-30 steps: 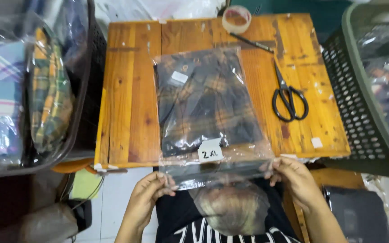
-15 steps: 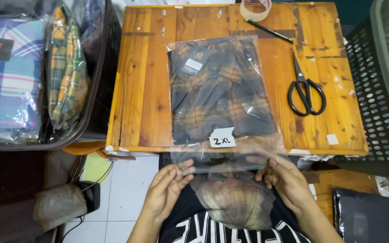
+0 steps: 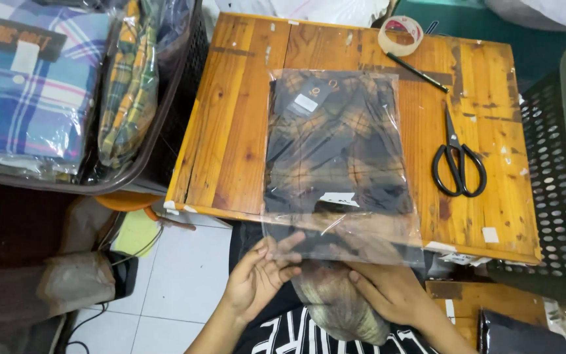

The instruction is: The person removes a plaid shirt from a plastic bag and places the bag aside. They then use a small blade to cut the tag strings and remove the tags from the shirt collar and sleeve. The shirt remains on the table after the tags are removed.

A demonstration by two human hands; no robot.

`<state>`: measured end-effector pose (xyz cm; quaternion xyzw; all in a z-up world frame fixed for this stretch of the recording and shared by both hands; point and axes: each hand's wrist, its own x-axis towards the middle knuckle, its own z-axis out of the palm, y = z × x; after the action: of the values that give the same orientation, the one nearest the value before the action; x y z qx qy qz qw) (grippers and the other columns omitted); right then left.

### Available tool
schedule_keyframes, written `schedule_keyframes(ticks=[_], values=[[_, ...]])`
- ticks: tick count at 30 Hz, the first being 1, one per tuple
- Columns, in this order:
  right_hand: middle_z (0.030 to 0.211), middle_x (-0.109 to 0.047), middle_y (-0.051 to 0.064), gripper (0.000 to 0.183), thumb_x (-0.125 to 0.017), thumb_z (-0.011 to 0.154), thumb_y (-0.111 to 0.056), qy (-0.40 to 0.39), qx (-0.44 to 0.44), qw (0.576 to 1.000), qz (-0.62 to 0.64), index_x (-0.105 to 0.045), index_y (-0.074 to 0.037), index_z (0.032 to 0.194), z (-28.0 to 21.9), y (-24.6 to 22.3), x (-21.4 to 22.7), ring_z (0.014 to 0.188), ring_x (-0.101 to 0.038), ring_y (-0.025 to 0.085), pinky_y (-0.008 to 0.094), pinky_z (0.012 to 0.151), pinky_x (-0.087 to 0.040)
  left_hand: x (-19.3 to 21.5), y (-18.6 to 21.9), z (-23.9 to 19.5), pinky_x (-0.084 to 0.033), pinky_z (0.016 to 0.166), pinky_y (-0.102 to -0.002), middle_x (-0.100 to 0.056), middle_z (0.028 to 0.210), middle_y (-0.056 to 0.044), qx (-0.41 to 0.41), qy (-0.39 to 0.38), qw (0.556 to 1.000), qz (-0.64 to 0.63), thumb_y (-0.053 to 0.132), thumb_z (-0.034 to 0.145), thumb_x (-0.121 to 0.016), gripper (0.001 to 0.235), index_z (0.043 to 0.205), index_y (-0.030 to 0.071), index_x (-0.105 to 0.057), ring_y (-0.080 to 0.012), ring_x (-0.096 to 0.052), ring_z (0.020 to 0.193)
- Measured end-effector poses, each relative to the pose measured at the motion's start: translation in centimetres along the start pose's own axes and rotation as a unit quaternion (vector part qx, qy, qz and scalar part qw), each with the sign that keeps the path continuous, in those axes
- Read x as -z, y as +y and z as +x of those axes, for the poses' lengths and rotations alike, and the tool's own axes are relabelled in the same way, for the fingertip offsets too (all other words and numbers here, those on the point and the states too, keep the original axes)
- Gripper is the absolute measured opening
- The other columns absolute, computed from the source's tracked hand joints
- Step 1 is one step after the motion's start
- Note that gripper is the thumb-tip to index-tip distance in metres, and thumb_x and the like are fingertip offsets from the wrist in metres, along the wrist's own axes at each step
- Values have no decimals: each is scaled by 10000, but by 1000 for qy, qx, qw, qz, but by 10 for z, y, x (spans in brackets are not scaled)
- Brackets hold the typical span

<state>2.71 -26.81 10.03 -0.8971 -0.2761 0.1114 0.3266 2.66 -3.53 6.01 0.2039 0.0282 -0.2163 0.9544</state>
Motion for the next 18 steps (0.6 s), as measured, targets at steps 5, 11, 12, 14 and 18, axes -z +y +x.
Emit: schedule_keyframes(ticks=[5, 11, 12, 14, 18], values=[[1136, -453, 105, 487, -370, 853, -228, 117, 86, 980, -135, -294, -109, 1319, 15, 8, -2, 980, -428, 274, 408, 804, -333, -6, 0, -2, -494, 724, -354, -496, 1147, -307, 45, -17, 997, 65, 176, 836, -397, 149, 713, 92, -393, -276, -585, 821], [509, -482, 41, 147, -440, 806, -245, 217, -82, 904, -360, -345, -185, 901, 25, 14, -15, 437, -467, 247, 379, 416, -348, -15, -2, -8, -458, 719, -306, -583, 905, -204, 104, -85, 952, 277, 181, 884, -401, 192, 839, 24, -503, -203, -562, 734], [422, -373, -7, 351, -536, 807, -157, 345, 36, 817, -461, -355, -168, 506, 25, 12, -16, 344, -364, 151, 283, 344, -272, -16, -1, -7, -445, 722, -249, -578, 852, -97, 117, -140, 922, 342, 236, 921, -355, 246, 801, 65, -484, -126, -524, 735], [475, -412, 16, 272, -606, 794, -182, 378, 55, 831, -404, -447, -153, 576, 28, 6, -10, 393, -403, 177, 311, 383, -318, -36, 19, -7, -459, 761, -247, -587, 914, -88, 135, -179, 880, 418, 210, 916, -385, 222, 883, 46, -531, -134, -548, 813], [952, -584, 110, 277, -628, 817, -280, 377, 92, 777, -496, -566, -157, 1058, 31, 20, -13, 817, -606, 240, 321, 677, -516, -78, 63, -8, -512, 786, -292, -627, 954, -152, 39, -343, 713, 610, 224, 884, -455, 293, 927, -31, -594, -241, -631, 873]])
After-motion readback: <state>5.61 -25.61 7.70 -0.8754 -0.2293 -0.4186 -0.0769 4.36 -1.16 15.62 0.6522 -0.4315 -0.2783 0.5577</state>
